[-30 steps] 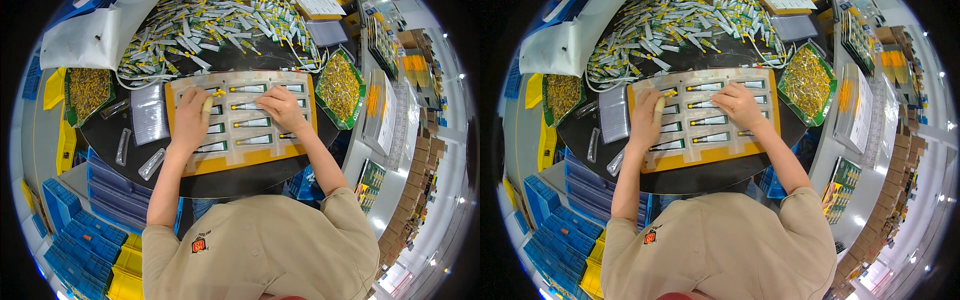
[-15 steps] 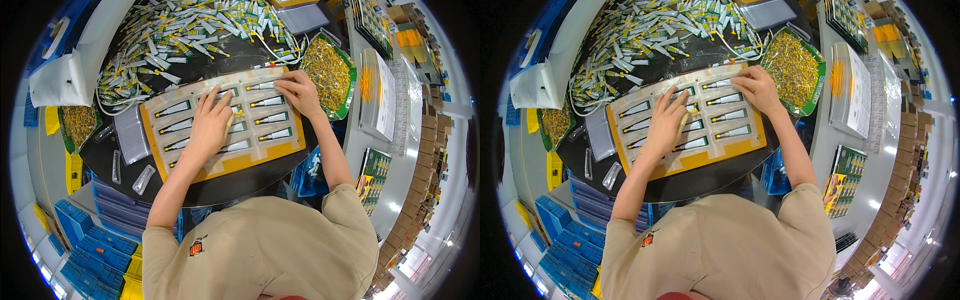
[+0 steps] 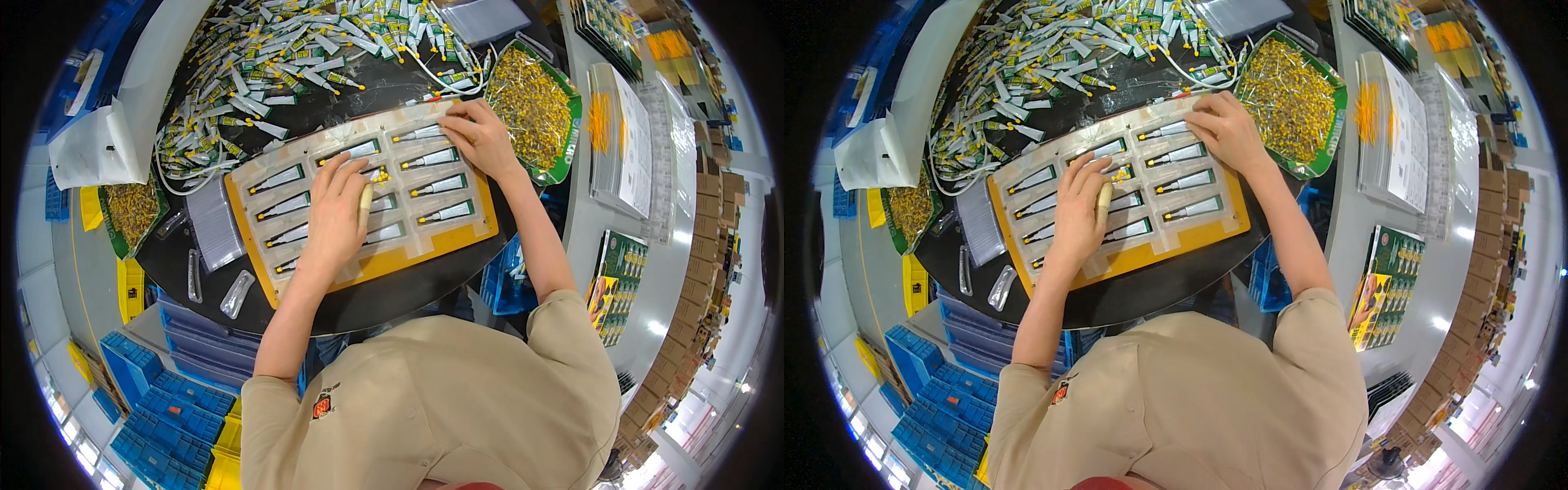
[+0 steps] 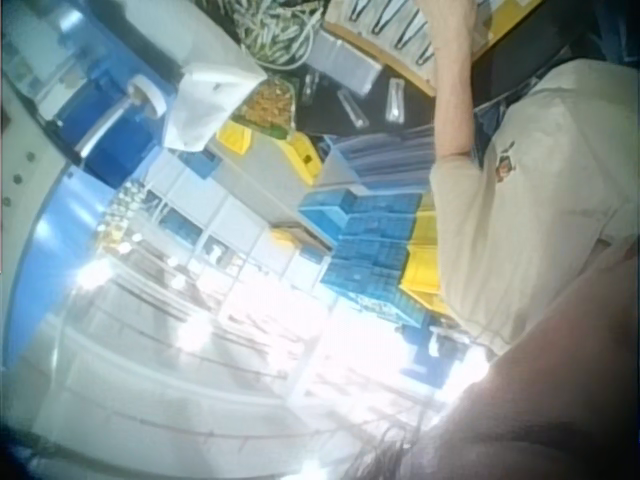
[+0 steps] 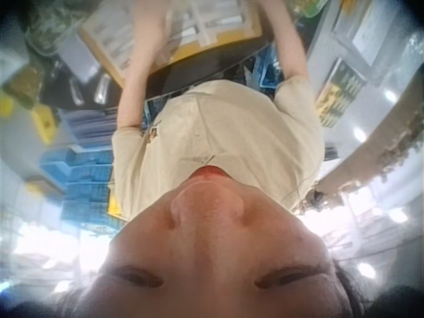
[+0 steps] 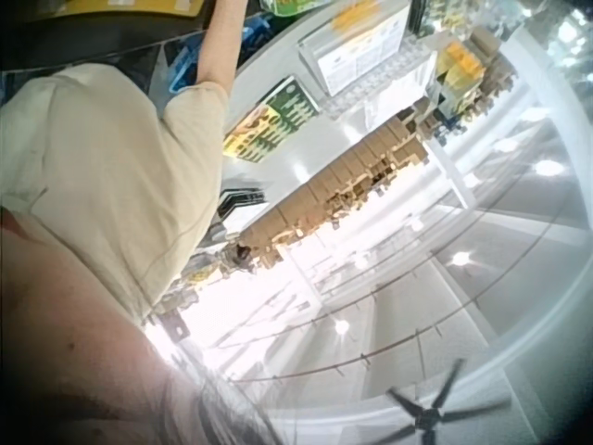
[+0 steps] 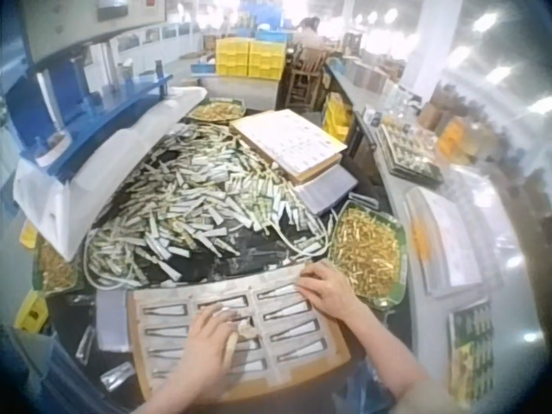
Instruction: The person places small green and yellow electronic components into a yellow tray with multiple slots, then covers the tray with a white cardboard sheet. They repeat this cycle by retrieving a new tray, inserting components, and stacking the completed trays.
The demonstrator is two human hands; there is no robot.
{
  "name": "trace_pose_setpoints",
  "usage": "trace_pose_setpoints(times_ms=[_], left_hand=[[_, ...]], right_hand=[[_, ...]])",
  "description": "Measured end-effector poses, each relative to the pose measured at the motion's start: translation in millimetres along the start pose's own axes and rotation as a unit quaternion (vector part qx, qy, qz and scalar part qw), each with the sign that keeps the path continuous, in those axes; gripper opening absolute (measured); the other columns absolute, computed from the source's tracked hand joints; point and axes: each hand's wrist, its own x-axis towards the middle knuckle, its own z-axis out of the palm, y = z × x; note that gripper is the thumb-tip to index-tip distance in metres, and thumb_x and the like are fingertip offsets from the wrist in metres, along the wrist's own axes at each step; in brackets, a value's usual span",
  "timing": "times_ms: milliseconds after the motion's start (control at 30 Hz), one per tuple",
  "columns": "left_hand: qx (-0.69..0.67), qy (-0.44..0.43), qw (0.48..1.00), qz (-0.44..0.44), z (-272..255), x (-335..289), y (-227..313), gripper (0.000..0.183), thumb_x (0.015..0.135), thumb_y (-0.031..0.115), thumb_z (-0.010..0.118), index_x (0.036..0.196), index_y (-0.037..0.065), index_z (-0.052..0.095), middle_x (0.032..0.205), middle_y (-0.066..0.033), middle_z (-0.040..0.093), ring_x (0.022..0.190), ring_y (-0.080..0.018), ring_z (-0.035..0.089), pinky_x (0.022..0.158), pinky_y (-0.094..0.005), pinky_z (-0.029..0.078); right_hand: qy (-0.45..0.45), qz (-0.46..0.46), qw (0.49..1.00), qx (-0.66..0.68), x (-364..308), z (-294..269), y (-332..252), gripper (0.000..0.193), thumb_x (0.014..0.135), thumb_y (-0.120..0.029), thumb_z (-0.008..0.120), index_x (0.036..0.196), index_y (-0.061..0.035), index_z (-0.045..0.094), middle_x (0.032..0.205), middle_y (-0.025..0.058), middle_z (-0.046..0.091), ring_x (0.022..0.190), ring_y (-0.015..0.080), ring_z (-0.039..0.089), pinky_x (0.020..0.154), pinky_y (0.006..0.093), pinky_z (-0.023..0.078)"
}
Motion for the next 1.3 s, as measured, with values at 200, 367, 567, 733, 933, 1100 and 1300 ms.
trace_pose_setpoints(times_ms=[200,367,567,733,933,1100,1300], left_hand=[[-0.045,0.037,0.998,-0.029,-8,-14,-4,0.023,0.076,-0.005,0.057,0.098,0.001,0.058,0.118,-0.0131,0.058,0.122,-0.0363,0.047,0.102,-0.0457,0.037],[-0.07,0.05,0.996,-0.02,-8,-25,-7,0.024,0.076,-0.007,0.057,0.099,0.001,0.058,0.111,-0.0144,0.06,0.117,-0.0364,0.05,0.099,-0.0433,0.04],[-0.086,0.082,0.992,-0.037,-7,-37,-7,0.022,0.076,-0.004,0.059,0.097,0.002,0.06,0.102,-0.0151,0.059,0.102,-0.0356,0.053,0.09,-0.0428,0.043],[-0.049,0.068,0.996,-0.014,-9,-43,-3,0.019,0.077,-0.002,0.06,0.096,0.002,0.06,0.096,-0.0136,0.059,0.094,-0.0347,0.053,0.083,-0.0419,0.043],[-0.098,-0.025,0.995,-0.023,-18,-57,0,0.017,0.079,-0.002,0.06,0.095,0.003,0.061,0.092,-0.0143,0.06,0.091,-0.0345,0.054,0.081,-0.0412,0.044],[-0.097,0.009,0.988,-0.122,-54,-78,-21,0.013,0.083,0.0,0.058,0.096,0.001,0.061,0.089,-0.0171,0.061,0.086,-0.0372,0.057,0.077,-0.0425,0.047],[-0.067,0.134,0.986,-0.071,-64,-72,-48,0.016,0.077,0.002,0.068,0.092,0.006,0.07,0.084,-0.0088,0.061,0.082,-0.0297,0.057,0.072,-0.0383,0.047]], right_hand=[[-0.009,0.104,0.994,-0.037,-14,-15,-28,0.012,0.075,-0.015,0.073,0.081,-0.0064,0.067,0.083,0.0076,0.06,0.081,0.0268,0.058,0.072,0.0377,0.049],[-0.007,0.113,0.993,-0.036,-29,-1,-42,0.007,0.077,-0.009,0.069,0.078,-0.0063,0.063,0.08,0.0078,0.056,0.08,0.0281,0.058,0.07,0.0385,0.047],[-0.026,-0.013,0.999,-0.014,-12,2,-40,0.007,0.08,-0.006,0.068,0.087,-0.0056,0.065,0.086,0.0089,0.058,0.085,0.0287,0.058,0.074,0.0385,0.048],[-0.028,0.038,0.988,0.147,-13,5,-95,0.014,0.08,-0.005,0.069,0.094,-0.0044,0.068,0.09,0.0105,0.062,0.084,0.0284,0.06,0.073,0.0352,0.05],[-0.168,0.011,0.96,0.222,-14,16,-140,0.012,0.081,-0.009,0.068,0.092,-0.0031,0.067,0.083,0.0109,0.061,0.081,0.0301,0.059,0.072,0.0375,0.049],[-0.163,0.016,0.954,0.251,4,30,-130,0.01,0.083,-0.007,0.065,0.092,-0.0023,0.064,0.083,0.0119,0.06,0.079,0.0309,0.059,0.071,0.0378,0.049],[-0.039,-0.027,0.983,0.177,61,88,-138,0.009,0.079,-0.007,0.067,0.087,-0.005,0.063,0.084,0.0091,0.06,0.078,0.0281,0.057,0.07,0.038,0.045]])
